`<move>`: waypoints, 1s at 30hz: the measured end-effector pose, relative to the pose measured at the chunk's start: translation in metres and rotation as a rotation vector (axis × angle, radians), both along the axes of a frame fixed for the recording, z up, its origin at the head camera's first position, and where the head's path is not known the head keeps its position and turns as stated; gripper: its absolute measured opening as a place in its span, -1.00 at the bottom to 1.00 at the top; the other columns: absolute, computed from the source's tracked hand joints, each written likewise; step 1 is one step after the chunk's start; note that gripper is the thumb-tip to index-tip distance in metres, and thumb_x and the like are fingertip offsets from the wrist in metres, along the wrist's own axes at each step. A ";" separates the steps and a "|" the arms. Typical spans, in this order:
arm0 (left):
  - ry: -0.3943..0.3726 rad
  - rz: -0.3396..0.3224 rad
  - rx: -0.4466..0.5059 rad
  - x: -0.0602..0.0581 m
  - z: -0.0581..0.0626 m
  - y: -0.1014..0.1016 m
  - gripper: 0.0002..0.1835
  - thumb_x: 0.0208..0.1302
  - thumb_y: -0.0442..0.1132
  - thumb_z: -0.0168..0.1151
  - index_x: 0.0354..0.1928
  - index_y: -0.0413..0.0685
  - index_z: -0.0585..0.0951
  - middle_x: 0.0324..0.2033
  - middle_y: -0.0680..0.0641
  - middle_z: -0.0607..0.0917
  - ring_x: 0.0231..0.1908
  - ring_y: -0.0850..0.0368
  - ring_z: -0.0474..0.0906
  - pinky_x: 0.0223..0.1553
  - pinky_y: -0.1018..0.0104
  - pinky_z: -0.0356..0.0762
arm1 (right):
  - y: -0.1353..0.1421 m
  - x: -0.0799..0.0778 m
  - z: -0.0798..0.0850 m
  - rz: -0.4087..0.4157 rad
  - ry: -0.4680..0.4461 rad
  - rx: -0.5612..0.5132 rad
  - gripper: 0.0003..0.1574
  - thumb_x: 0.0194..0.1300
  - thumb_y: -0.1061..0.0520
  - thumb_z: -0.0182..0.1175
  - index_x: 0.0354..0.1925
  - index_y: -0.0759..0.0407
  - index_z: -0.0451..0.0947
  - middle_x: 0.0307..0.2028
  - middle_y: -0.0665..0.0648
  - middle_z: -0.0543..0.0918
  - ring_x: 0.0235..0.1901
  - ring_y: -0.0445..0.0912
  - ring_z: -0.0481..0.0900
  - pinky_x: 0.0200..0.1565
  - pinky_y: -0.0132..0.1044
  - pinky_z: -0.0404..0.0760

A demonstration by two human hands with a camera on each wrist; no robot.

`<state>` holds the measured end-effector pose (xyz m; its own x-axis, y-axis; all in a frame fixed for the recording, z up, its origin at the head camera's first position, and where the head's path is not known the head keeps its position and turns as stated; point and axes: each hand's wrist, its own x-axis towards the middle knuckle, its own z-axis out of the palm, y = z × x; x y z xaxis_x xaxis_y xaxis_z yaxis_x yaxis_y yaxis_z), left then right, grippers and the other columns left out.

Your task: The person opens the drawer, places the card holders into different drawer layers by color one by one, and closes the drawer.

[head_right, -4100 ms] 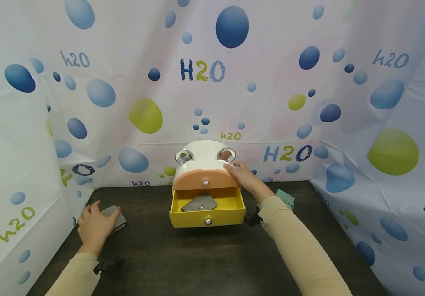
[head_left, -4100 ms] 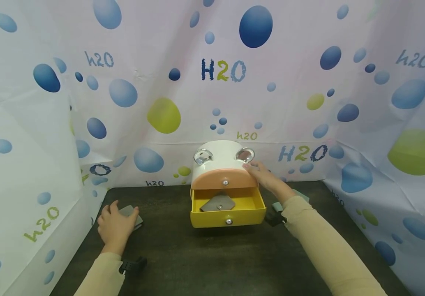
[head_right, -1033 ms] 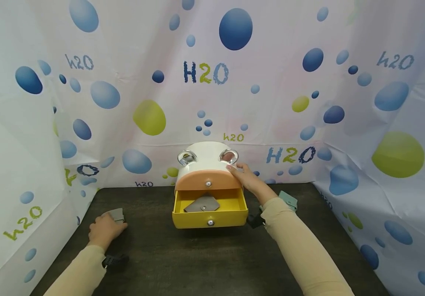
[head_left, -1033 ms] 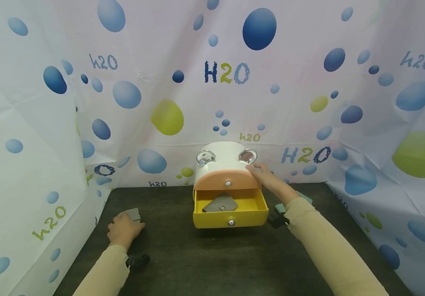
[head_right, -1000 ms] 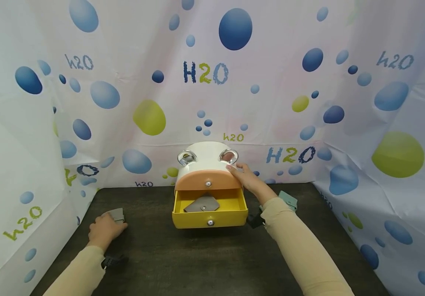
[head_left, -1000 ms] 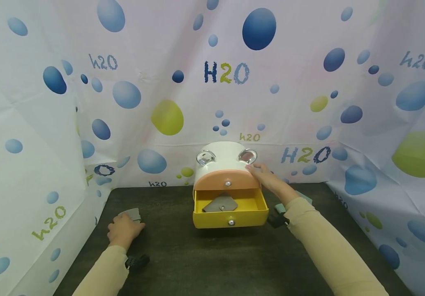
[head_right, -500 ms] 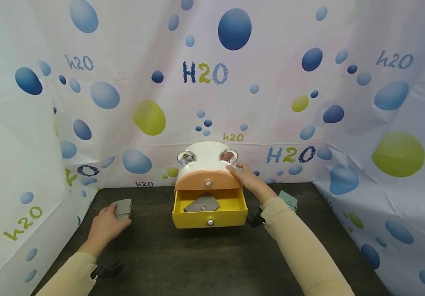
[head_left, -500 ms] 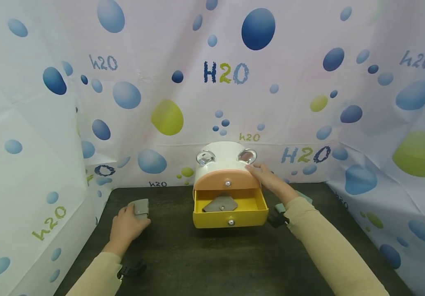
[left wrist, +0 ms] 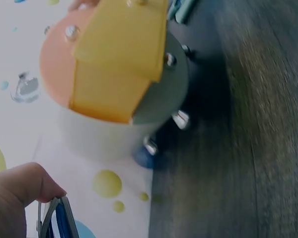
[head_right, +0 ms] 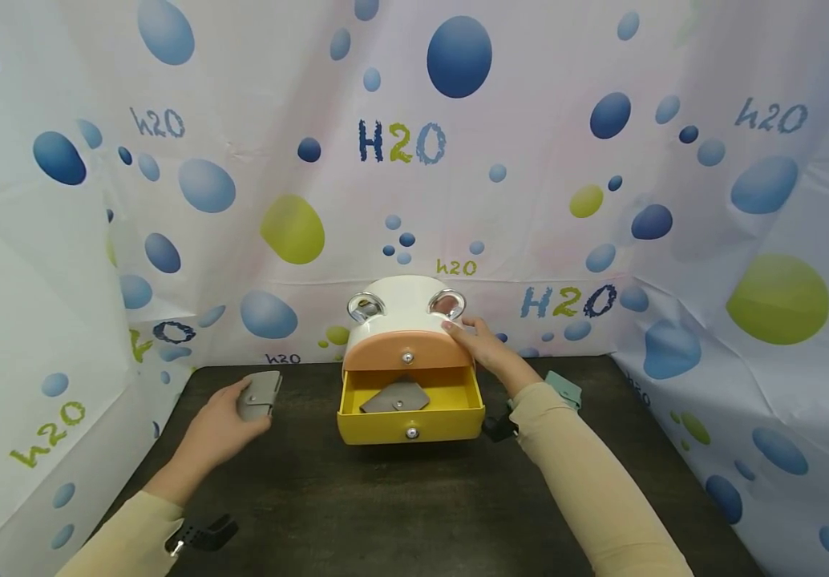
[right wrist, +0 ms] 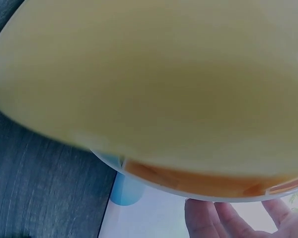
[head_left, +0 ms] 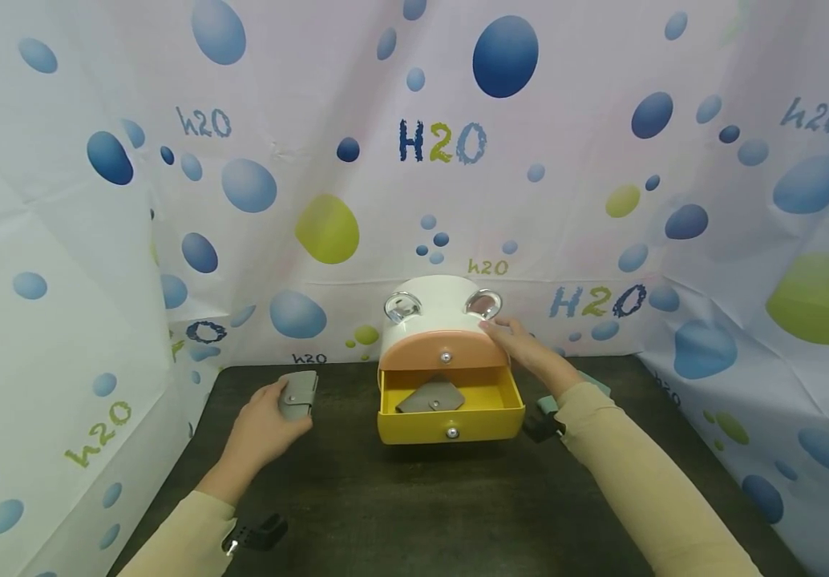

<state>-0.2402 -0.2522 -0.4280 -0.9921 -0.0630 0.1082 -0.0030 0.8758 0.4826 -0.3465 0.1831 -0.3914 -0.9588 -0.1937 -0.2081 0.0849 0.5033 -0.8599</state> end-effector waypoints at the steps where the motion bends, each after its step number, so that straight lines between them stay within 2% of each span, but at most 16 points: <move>1: 0.001 -0.011 0.009 0.001 0.003 0.002 -0.03 0.11 0.04 0.33 0.47 -0.31 0.23 0.29 -0.44 0.38 -0.02 -0.32 0.51 -0.20 -0.13 0.56 | 0.000 0.000 0.000 0.001 -0.002 0.007 0.30 0.31 -0.61 -0.10 0.58 0.20 -0.22 0.49 0.44 0.00 0.43 0.37 0.11 0.31 0.29 0.28; 6: 0.013 -0.065 0.032 0.005 0.015 0.016 -0.06 0.13 0.02 0.34 0.48 -0.29 0.24 0.31 -0.41 0.38 -0.01 -0.25 0.50 -0.21 -0.07 0.57 | 0.001 -0.001 -0.001 -0.001 -0.012 0.024 0.33 0.27 -0.65 -0.11 0.58 0.17 -0.22 0.50 0.44 0.01 0.43 0.37 0.11 0.34 0.30 0.20; 15: 0.036 -0.142 0.047 0.011 0.032 0.038 -0.07 0.10 0.02 0.37 0.49 -0.19 0.27 0.34 -0.32 0.38 0.06 -0.21 0.48 -0.11 -0.09 0.57 | 0.000 -0.001 -0.001 0.006 -0.004 0.014 0.29 0.31 -0.60 -0.09 0.58 0.19 -0.21 0.50 0.44 -0.02 0.44 0.36 0.09 0.34 0.28 0.22; 24: 0.056 -0.228 0.078 0.009 0.046 0.058 -0.09 0.11 0.02 0.38 0.48 -0.12 0.29 0.34 -0.22 0.40 0.07 -0.14 0.49 -0.08 -0.04 0.58 | 0.001 -0.002 -0.002 0.011 -0.014 -0.005 0.27 0.32 -0.58 -0.07 0.58 0.17 -0.22 0.50 0.43 -0.02 0.43 0.35 0.12 0.27 0.27 0.36; 30: 0.073 -0.268 0.086 0.006 0.057 0.073 -0.09 0.10 0.05 0.38 0.50 -0.01 0.29 0.35 -0.14 0.37 0.03 -0.10 0.49 -0.13 0.02 0.59 | 0.002 -0.001 -0.001 0.008 -0.016 0.001 0.29 0.30 -0.61 -0.08 0.58 0.16 -0.21 0.50 0.42 0.00 0.43 0.35 0.11 0.30 0.28 0.31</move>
<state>-0.2337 -0.1795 -0.3711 -0.9644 0.1881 0.1859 0.2606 0.7964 0.5457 -0.3478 0.1847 -0.3927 -0.9536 -0.2014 -0.2237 0.0947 0.5046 -0.8581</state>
